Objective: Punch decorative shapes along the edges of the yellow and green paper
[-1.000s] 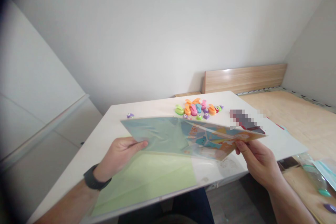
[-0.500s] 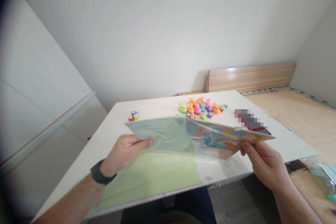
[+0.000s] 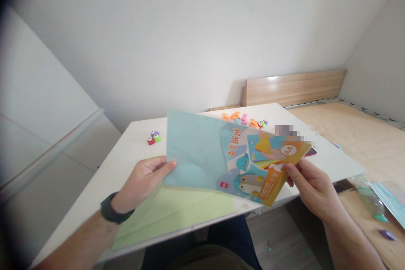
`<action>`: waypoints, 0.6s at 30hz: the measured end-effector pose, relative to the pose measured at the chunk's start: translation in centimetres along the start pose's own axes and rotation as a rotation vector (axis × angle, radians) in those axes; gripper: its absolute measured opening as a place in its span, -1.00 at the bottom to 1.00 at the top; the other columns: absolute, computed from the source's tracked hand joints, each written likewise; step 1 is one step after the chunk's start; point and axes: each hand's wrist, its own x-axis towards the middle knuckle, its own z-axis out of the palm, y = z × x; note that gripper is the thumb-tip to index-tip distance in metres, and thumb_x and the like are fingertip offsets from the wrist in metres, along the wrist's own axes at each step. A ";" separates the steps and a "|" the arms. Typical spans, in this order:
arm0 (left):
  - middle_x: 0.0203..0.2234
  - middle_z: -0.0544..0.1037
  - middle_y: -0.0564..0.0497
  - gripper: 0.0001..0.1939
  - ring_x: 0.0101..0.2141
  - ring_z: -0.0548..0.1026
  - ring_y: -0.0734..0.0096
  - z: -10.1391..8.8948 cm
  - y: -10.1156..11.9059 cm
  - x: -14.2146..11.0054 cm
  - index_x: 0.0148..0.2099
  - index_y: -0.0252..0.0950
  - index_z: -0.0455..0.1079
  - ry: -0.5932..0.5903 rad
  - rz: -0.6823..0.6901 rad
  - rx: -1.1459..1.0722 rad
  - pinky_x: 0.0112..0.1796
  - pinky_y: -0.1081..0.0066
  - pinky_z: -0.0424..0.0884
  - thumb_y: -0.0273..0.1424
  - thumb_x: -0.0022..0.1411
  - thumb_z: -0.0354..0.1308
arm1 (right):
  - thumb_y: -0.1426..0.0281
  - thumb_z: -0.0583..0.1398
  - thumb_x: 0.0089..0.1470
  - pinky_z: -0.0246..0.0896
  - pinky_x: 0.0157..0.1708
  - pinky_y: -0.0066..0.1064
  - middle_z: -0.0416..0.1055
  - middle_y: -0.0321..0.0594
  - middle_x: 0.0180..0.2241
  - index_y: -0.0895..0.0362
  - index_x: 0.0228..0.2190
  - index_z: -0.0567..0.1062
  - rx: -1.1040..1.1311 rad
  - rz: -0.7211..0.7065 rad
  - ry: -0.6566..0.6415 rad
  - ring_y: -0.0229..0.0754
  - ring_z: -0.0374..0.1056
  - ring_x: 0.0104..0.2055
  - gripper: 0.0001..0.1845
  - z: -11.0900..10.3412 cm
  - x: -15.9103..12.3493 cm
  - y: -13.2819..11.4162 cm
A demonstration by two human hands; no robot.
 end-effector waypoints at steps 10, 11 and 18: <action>-0.56 0.46 0.04 -0.61 -0.47 0.40 0.39 0.7 0.2 0.3 -0.38 -0.30 0.50 -0.002 -0.012 0.060 -0.45 0.46 0.34 -0.05 0.22 0.20 | 0.14 0.19 0.24 0.23 -0.61 -0.46 0.46 -0.20 -0.42 0.09 -0.19 0.49 0.105 0.201 -0.088 -0.25 0.31 -0.52 -0.72 0.0 -1.2 -1.4; -0.56 0.46 0.05 -0.61 -0.47 0.39 0.39 0.7 0.2 0.3 -0.38 -0.30 0.49 -0.005 -0.011 0.068 -0.45 0.46 0.33 -0.05 0.23 0.19 | 0.15 0.19 0.25 0.23 -0.61 -0.46 0.46 -0.20 -0.42 0.09 -0.17 0.48 0.115 0.201 -0.095 -0.26 0.30 -0.53 -0.73 0.0 -1.4 -1.4; -0.52 0.50 0.03 -0.59 -0.46 0.40 0.39 0.7 0.2 0.6 -0.36 -0.31 0.49 0.009 -0.003 0.110 -0.46 0.48 0.32 -0.04 0.24 0.17 | 0.20 0.17 0.28 0.22 -0.60 -0.46 0.48 -0.19 -0.39 0.08 -0.08 0.45 0.237 0.274 -0.138 -0.29 0.28 -0.55 -0.74 0.1 -1.9 -0.1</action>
